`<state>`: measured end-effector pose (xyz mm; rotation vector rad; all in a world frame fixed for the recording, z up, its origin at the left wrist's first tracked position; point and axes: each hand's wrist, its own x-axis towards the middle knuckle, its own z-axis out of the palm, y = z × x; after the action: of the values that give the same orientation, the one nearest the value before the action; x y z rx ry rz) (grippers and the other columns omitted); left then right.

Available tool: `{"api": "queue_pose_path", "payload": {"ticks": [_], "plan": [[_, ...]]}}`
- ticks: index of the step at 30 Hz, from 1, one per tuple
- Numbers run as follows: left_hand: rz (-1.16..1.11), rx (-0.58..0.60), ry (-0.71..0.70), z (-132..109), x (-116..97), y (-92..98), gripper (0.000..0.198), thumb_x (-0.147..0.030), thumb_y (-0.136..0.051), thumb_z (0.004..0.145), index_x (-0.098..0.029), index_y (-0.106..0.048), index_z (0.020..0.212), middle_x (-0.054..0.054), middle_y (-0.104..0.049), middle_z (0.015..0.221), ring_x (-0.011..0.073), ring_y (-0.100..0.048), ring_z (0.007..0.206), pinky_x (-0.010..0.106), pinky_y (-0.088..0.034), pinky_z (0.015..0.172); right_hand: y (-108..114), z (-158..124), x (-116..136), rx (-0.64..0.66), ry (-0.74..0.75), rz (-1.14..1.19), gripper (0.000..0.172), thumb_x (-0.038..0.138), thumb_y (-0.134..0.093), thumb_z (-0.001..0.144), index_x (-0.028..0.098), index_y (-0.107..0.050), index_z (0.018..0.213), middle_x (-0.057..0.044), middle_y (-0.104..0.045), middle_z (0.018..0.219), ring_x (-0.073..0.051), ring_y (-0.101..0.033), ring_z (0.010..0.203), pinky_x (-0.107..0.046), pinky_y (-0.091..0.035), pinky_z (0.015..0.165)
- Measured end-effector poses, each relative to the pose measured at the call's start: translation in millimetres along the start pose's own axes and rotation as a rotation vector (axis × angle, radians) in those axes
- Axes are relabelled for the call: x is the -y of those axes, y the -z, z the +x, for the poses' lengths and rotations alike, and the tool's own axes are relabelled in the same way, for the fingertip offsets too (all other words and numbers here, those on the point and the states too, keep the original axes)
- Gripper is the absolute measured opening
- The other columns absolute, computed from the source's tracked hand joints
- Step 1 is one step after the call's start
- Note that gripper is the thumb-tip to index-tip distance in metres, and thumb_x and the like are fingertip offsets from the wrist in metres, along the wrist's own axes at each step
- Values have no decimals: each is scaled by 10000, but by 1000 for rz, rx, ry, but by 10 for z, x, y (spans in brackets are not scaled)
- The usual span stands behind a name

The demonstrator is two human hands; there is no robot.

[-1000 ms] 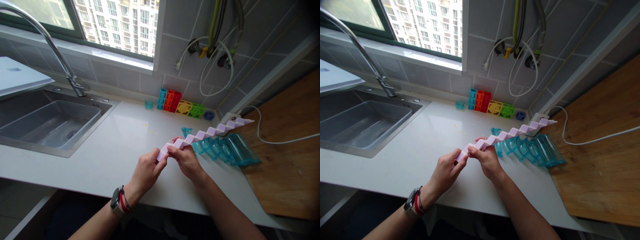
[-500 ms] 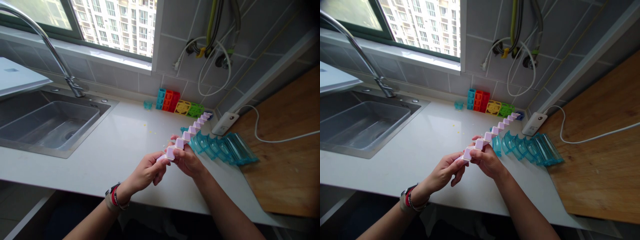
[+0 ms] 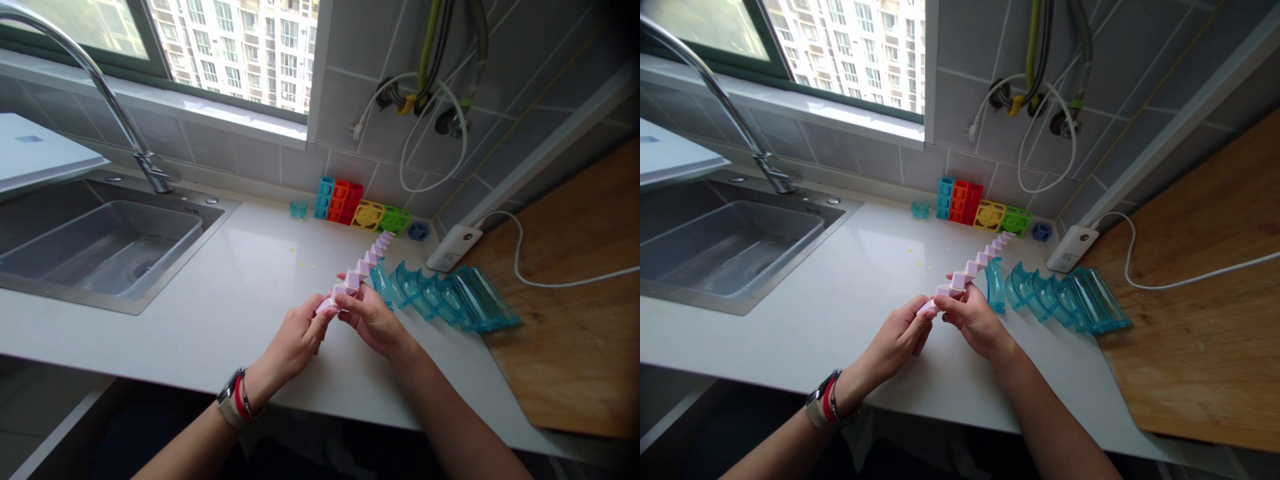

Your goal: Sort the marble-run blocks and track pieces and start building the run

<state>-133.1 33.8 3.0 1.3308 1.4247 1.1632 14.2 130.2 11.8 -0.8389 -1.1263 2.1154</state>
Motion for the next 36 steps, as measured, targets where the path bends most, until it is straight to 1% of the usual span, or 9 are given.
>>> {"api": "queue_pose_path", "payload": {"ticks": [6, 10, 13, 19, 25, 29, 32, 34, 36], "plan": [[128, 6, 7, -3, -9, 40, 399, -546, -404, 1045, -216, -530, 860, -71, -514, 523, 119, -463, 491, 241, -336, 537, -8, -7, 41, -16, 49, -72, 811, 288, -925, 676, 237, -462, 1339, 38, -645, 818, -119, -562, 648, -243, -421, 573], [83, 60, 18, -10, -23, 25, 434, -566, -367, 1048, -211, -577, 911, -66, -519, 506, 128, -480, 473, 246, -379, 541, 11, -4, 48, 12, 52, -93, 811, 295, -918, 688, 236, -451, 1349, 34, -643, 831, -117, -549, 643, -259, -439, 593], [-18, 90, 66, 5, 26, 12, 510, -614, -332, 1037, -200, -600, 906, -65, -478, 483, 124, -463, 430, 241, -394, 501, 12, -7, 46, 49, 117, -155, 799, 288, -909, 710, 244, -434, 1351, 44, -638, 808, -118, -548, 639, -264, -447, 599], [-334, 135, 183, 62, 143, -2, 616, -787, -431, 907, -215, -453, 682, -81, -365, 480, 102, -425, 347, 220, -318, 368, -15, -38, 57, 96, 238, -264, 785, 258, -891, 738, 296, -419, 1364, 53, -625, 832, -138, -593, 689, -274, -486, 606], [-388, 122, 239, 74, 106, -1, 695, -862, -445, 837, -224, -376, 570, -74, -331, 423, 93, -417, 320, 216, -275, 347, -20, -38, 44, 127, 253, -246, 825, 214, -907, 700, 313, -418, 1358, 66, -620, 820, -130, -589, 684, -258, -492, 593], [-424, 81, 239, 76, 68, 21, 648, -820, -453, 872, -193, -492, 713, -62, -448, 488, 93, -466, 351, 192, -330, 360, -30, -13, 32, 72, 270, -253, 785, 232, -914, 685, 291, -447, 1313, 55, -651, 824, -135, -609, 686, -246, -482, 571], [-430, 54, 225, 85, 30, 51, 555, -735, -497, 914, -185, -566, 908, -15, -605, 701, 98, -558, 432, 181, -390, 373, -20, 14, 12, 83, 259, -267, 678, 259, -891, 717, 274, -481, 1257, 34, -680, 832, -153, -631, 726, -245, -481, 569], [-440, 26, 217, 95, 12, 82, 483, -666, -547, 925, -184, -569, 922, 3, -639, 784, 101, -586, 473, 190, -430, 391, -9, 28, 0, 110, 245, -284, 562, 277, -870, 744, 258, -534, 1193, 24, -683, 825, -155, -626, 724, -247, -478, 564], [-454, -47, 189, 106, 2, 136, 439, -614, -572, 930, -178, -566, 874, 5, -647, 762, 100, -578, 475, 197, -444, 406, 1, 34, -3, 132, 234, -290, 472, 293, -856, 762, 235, -594, 1151, 2, -688, 861, -151, -610, 721, -247, -471, 550]]}}
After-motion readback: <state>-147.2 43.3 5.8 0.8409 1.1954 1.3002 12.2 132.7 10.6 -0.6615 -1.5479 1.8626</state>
